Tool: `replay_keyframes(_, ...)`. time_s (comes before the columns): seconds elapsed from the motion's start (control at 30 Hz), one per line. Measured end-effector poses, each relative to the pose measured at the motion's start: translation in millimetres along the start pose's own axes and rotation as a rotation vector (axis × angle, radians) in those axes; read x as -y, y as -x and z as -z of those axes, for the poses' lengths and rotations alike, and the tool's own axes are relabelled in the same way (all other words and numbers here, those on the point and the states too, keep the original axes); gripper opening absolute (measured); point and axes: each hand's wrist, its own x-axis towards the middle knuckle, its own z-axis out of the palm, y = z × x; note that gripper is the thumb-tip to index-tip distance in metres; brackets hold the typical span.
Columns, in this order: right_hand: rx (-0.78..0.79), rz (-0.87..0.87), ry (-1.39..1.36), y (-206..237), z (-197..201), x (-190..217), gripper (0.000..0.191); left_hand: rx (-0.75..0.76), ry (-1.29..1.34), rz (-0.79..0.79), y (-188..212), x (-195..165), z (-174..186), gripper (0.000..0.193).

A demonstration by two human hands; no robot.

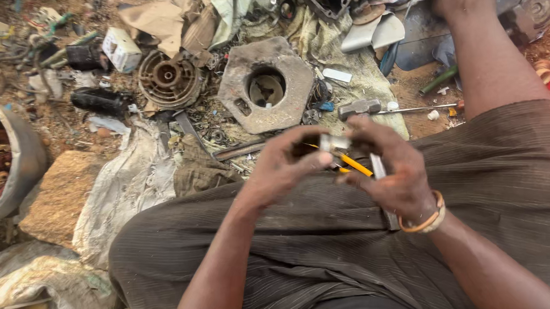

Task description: The person sits on the ground and uses pliers and a screwdriver to disassemble a small electronic component, likely a motor or solenoid. They remove wires and internal parts, placing them into a nearby metal bucket.

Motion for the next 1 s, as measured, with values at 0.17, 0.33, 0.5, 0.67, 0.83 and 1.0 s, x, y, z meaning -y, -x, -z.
replay_keyframes(0.17,-0.34,-0.432,-0.07,-17,20,-37,0.035,-0.372,0.241,-0.225,2,11,52,0.045)
replay_keyframes(0.33,-0.449,-0.366,0.051,-11,50,-74,0.023,-0.498,0.45,-0.435,19,12,90,0.055)
replay_keyframes(0.5,-0.642,-0.67,0.105,-10,83,-104,0.035,-0.518,0.621,-0.448,20,8,86,0.053)
replay_keyframes(0.67,0.124,-0.589,0.799,-19,51,-134,0.037,-0.529,0.529,-0.386,15,2,84,0.054)
replay_keyframes(0.83,0.455,-0.671,1.022,-11,14,-154,0.055,-0.44,0.636,-0.383,17,5,80,0.047)
replay_keyframes(1.0,0.46,-0.688,1.018,-2,19,-158,0.036,-0.465,0.614,-0.35,14,8,78,0.049)
